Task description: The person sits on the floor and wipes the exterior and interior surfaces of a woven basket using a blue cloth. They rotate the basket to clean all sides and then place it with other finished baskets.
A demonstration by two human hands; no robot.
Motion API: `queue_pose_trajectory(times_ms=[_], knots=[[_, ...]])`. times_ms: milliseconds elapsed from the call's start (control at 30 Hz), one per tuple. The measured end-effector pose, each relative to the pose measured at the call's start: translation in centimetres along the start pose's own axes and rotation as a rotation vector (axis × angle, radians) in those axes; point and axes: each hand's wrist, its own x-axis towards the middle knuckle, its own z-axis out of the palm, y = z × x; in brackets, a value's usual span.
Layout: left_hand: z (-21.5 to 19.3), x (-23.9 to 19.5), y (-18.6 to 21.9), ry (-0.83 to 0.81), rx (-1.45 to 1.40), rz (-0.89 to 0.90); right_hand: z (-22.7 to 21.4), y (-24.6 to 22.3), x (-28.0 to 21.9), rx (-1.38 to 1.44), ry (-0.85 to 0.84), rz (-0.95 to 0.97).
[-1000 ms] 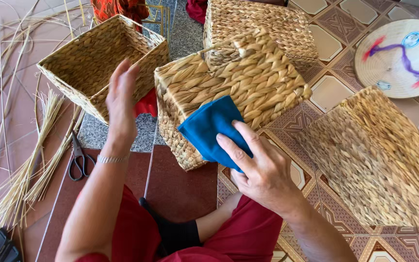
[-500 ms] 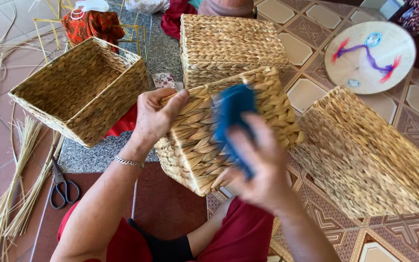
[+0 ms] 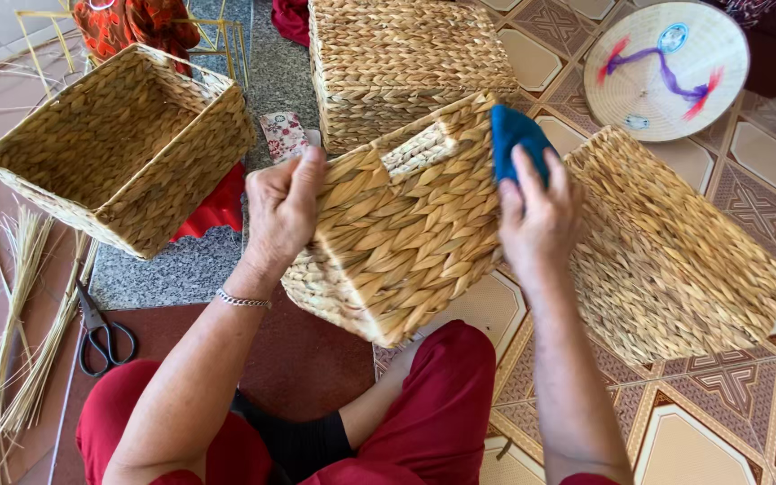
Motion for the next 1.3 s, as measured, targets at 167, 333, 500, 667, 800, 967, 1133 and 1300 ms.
queue_pose_trajectory(times_ms=[167, 333, 500, 667, 800, 967, 1133, 1300], knots=[[0.0, -0.4, -0.4, 0.072, 0.103, -0.029, -2.5, -12.4, -5.0, 0.192, 0.193, -0.364], [-1.5, -0.2, -1.1, 0.061, -0.015, -0.107, -2.7, -16.5, -6.1, 0.367, 0.175, -0.554], [-0.3, -0.6, -1.4, -0.045, 0.066, 0.010, 1.9, -6.9, 1.2, 0.180, 0.085, -0.261], [0.6, -0.7, -0.8, -0.096, 0.029, 0.152, 2.7, 1.5, 5.2, -0.022, 0.005, 0.039], [0.2, -0.8, -1.3, -0.023, 0.057, 0.120, 2.5, -1.2, 4.1, 0.050, 0.019, 0.073], [0.7, 0.4, -3.3, 0.071, 0.145, 0.097, -1.5, -13.8, -1.1, 0.288, 0.090, -0.338], [-1.7, 1.2, -3.7, 0.048, -0.160, -0.002, -3.3, -17.6, -2.3, 0.299, 0.152, -0.670], [-1.9, 0.5, -2.4, -0.063, -0.068, 0.063, 3.2, -9.7, 4.5, 0.089, 0.149, -0.466]])
